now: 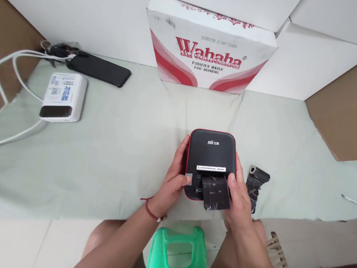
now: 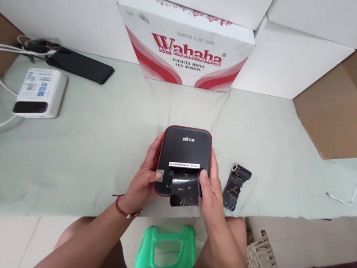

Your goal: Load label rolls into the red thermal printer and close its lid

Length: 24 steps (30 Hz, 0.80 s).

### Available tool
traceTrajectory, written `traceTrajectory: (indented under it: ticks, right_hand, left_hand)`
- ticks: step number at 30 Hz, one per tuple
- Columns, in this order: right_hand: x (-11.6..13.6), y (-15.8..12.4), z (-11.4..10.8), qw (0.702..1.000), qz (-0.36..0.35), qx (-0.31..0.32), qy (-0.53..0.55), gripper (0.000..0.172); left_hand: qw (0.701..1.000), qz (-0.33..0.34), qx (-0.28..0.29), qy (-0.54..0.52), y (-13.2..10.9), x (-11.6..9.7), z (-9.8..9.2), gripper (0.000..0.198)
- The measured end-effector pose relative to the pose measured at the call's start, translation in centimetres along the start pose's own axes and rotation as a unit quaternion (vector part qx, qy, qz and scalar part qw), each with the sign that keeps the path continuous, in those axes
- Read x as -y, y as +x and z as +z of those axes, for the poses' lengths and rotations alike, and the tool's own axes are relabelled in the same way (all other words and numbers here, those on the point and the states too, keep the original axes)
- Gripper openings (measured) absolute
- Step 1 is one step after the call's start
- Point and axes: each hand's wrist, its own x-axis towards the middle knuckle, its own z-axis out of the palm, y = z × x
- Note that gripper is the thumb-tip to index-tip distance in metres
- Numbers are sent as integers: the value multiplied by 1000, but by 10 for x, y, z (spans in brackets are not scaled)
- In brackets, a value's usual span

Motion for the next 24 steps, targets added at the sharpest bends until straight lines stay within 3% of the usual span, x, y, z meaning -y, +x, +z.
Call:
traceTrajectory:
  ticks: [7,10,12,14,16,18,20,24]
  right_hand:
    - [6,17,-19,995,-36,-1,-97,69]
    - [32,32,-29,985,-69,-6,-161,56]
    - [60,39,-32,968,-138,-11,-208,38]
    - [93,40,-30,932,-229,17,-279,23]
    - [120,38,-25,890,-270,116,-349,23]
    - [137,32,-20,841,-262,225,-417,27]
    - [142,25,-16,789,-236,297,-483,31]
    - [141,21,-11,738,-209,329,-551,35]
  left_hand:
    - [999,20,31,-31,18,-7,-9,91]
    - [998,23,54,-29,26,-8,-16,98]
    - [997,20,72,-27,28,-9,-20,99]
    - [996,21,85,-18,29,-9,-23,100]
    - [996,26,89,-4,31,-10,-26,101]
    - [995,31,91,5,33,-9,-28,102]
    - [995,33,95,6,35,-9,-28,105]
    - [993,40,108,25,36,-12,-27,114]
